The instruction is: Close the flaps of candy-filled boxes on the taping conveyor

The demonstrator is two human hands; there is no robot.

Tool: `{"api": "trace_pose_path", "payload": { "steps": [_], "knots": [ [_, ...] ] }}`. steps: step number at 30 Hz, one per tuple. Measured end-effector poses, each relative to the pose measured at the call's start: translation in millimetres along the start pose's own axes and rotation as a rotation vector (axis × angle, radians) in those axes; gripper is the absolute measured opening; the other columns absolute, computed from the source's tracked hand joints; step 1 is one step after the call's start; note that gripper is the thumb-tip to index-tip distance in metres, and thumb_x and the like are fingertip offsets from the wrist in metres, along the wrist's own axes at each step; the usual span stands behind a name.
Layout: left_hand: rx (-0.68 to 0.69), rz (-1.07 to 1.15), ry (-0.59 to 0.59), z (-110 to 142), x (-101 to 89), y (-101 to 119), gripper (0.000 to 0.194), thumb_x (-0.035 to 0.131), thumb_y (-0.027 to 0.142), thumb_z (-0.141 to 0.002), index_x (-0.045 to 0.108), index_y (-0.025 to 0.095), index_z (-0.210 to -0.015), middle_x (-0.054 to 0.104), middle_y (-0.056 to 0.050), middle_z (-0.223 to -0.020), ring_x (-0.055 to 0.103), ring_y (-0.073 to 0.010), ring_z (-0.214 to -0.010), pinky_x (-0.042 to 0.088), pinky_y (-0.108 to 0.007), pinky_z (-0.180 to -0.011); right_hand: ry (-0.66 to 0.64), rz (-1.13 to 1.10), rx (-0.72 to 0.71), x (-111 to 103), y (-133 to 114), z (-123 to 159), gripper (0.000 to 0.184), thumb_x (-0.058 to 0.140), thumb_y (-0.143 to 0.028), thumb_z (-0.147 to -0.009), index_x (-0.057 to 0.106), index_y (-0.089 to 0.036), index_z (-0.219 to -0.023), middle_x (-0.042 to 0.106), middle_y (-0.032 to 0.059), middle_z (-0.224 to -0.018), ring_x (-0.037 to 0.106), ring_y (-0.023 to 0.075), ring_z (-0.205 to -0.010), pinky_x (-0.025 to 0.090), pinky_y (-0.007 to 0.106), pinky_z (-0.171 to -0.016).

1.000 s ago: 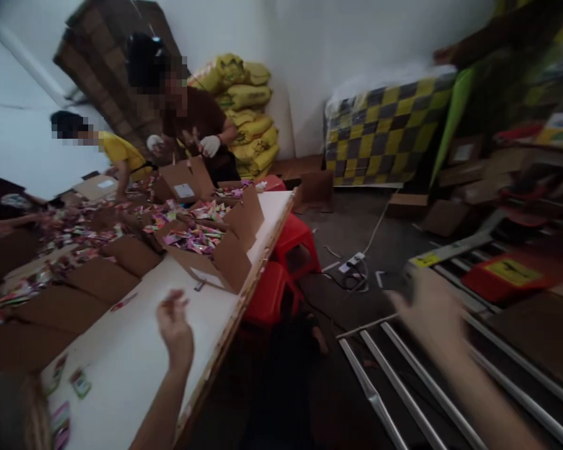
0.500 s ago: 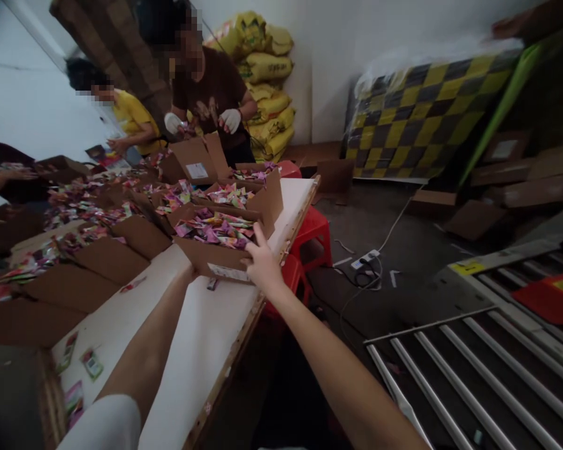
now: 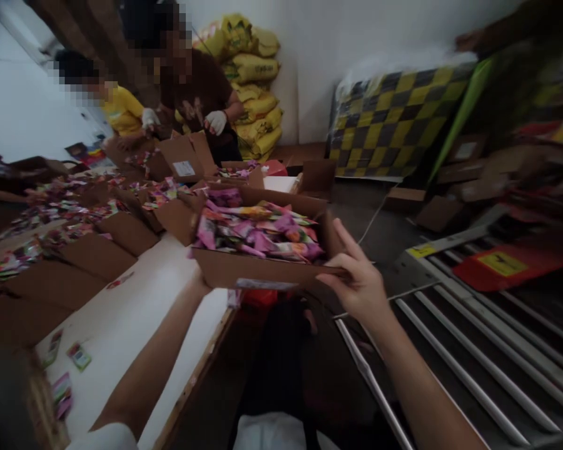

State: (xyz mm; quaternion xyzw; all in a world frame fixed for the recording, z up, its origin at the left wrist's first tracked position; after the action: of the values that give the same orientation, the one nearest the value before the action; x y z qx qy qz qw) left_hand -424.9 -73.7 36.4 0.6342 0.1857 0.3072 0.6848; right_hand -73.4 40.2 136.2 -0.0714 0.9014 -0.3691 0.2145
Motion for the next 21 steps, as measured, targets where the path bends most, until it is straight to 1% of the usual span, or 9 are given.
{"api": "trace_pose_path", "payload": {
  "steps": [3,5,7,9,10,12,14,17,21],
  "knots": [
    [-0.469,0.176,-0.278,35.8,117.3,-97.8,0.057,0.049,0.067,-0.079,0.067,0.016,-0.097,0.073,-0.006,-0.081,0.069,-0.0233,-0.076,0.054,-0.039,-0.075,0.038,0.123,0.087,-78.9,33.4,61.2,0.020,0.063,-0.040,-0.076,0.061,-0.023,-0.065,0.033,0.0044,-0.150,0.036,0.0316,-0.135,0.039,0.044,-0.104],
    [-0.650,0.249,-0.400,64.2,187.5,-152.8,0.058,0.049,0.065,-0.080,0.065,0.016,-0.106,0.074,-0.007,-0.086,0.070,-0.0237,-0.077,0.054,-0.038,-0.076,0.039,0.195,0.170,-122.3,56.1,104.8,0.021,0.063,-0.040,-0.076,0.061,-0.023,-0.064,0.036,0.0058,-0.149,0.038,0.0318,-0.133,0.040,0.045,-0.103],
    [-0.769,0.295,-0.483,92.2,245.3,-199.6,0.055,0.049,0.060,-0.083,0.062,0.015,-0.112,0.074,-0.007,-0.088,0.070,-0.0234,-0.078,0.053,-0.038,-0.078,0.043,0.241,0.262,-160.8,78.1,144.6,0.022,0.063,-0.039,-0.076,0.058,-0.022,-0.063,0.038,0.0081,-0.147,0.040,0.0314,-0.132,0.041,0.045,-0.102],
    [-0.842,0.323,-0.525,117.0,287.8,-236.7,0.052,0.048,0.056,-0.086,0.060,0.015,-0.116,0.074,-0.007,-0.087,0.070,-0.0229,-0.078,0.052,-0.038,-0.079,0.079,0.269,0.332,-196.8,96.1,177.1,0.023,0.063,-0.039,-0.075,0.056,-0.021,-0.062,0.038,0.0107,-0.147,0.040,0.0310,-0.132,0.041,0.045,-0.101],
    [-0.862,0.330,-0.533,127.3,302.9,-251.0,0.052,0.047,0.055,-0.086,0.060,0.015,-0.117,0.074,-0.007,-0.086,0.069,-0.0225,-0.077,0.052,-0.037,-0.079,0.103,0.282,0.363,-213.1,103.7,190.2,0.024,0.062,-0.039,-0.074,0.055,-0.021,-0.062,0.037,0.0117,-0.147,0.038,0.0311,-0.133,0.041,0.045,-0.101],
    [-0.900,0.338,-0.571,145.4,324.4,-271.1,0.054,0.048,0.056,-0.086,0.059,0.015,-0.118,0.073,-0.006,-0.084,0.069,-0.0223,-0.075,0.052,-0.037,-0.079,0.148,0.296,0.410,-238.8,115.3,209.7,0.025,0.062,-0.041,-0.074,0.053,-0.021,-0.062,0.037,0.0130,-0.147,0.036,0.0315,-0.134,0.040,0.047,-0.101],
    [-0.958,0.352,-0.667,161.7,337.8,-279.5,0.060,0.050,0.061,-0.082,0.057,0.015,-0.120,0.073,-0.008,-0.090,0.069,-0.0231,-0.080,0.051,-0.037,-0.080,0.161,0.298,0.437,-252.8,122.9,220.9,0.025,0.061,-0.041,-0.073,0.052,-0.021,-0.062,0.039,0.0138,-0.146,0.037,0.0315,-0.134,0.038,0.049,-0.102],
    [-1.044,0.329,-0.805,176.6,343.8,-278.1,0.070,0.046,0.071,-0.078,0.056,0.016,-0.121,0.072,-0.009,-0.099,0.067,-0.0249,-0.089,0.051,-0.039,-0.081,0.127,0.287,0.443,-256.7,127.8,228.2,0.022,0.061,-0.039,-0.072,0.052,-0.021,-0.063,0.042,0.0135,-0.144,0.039,0.0303,-0.133,0.037,0.048,-0.103],
    [-1.096,0.112,-0.829,178.9,335.0,-280.4,0.077,0.041,0.079,-0.073,0.060,0.016,-0.112,0.071,-0.009,-0.091,0.066,-0.0225,-0.079,0.050,-0.030,-0.064,0.148,0.295,0.439,-259.1,129.4,236.3,0.022,0.060,-0.038,-0.073,0.051,-0.021,-0.062,0.042,0.0129,-0.144,0.040,0.0301,-0.132,0.038,0.048,-0.102]
  ]
}}
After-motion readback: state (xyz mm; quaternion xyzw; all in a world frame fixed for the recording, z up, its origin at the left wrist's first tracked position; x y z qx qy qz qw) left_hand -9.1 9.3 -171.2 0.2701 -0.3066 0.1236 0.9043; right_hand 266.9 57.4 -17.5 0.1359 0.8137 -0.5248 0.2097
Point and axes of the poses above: each hand's wrist, its own z-axis away from the middle knuckle, its own x-axis out of the palm, y = z × x, the point moved 9 cm from there along -z, towards the middle knuckle
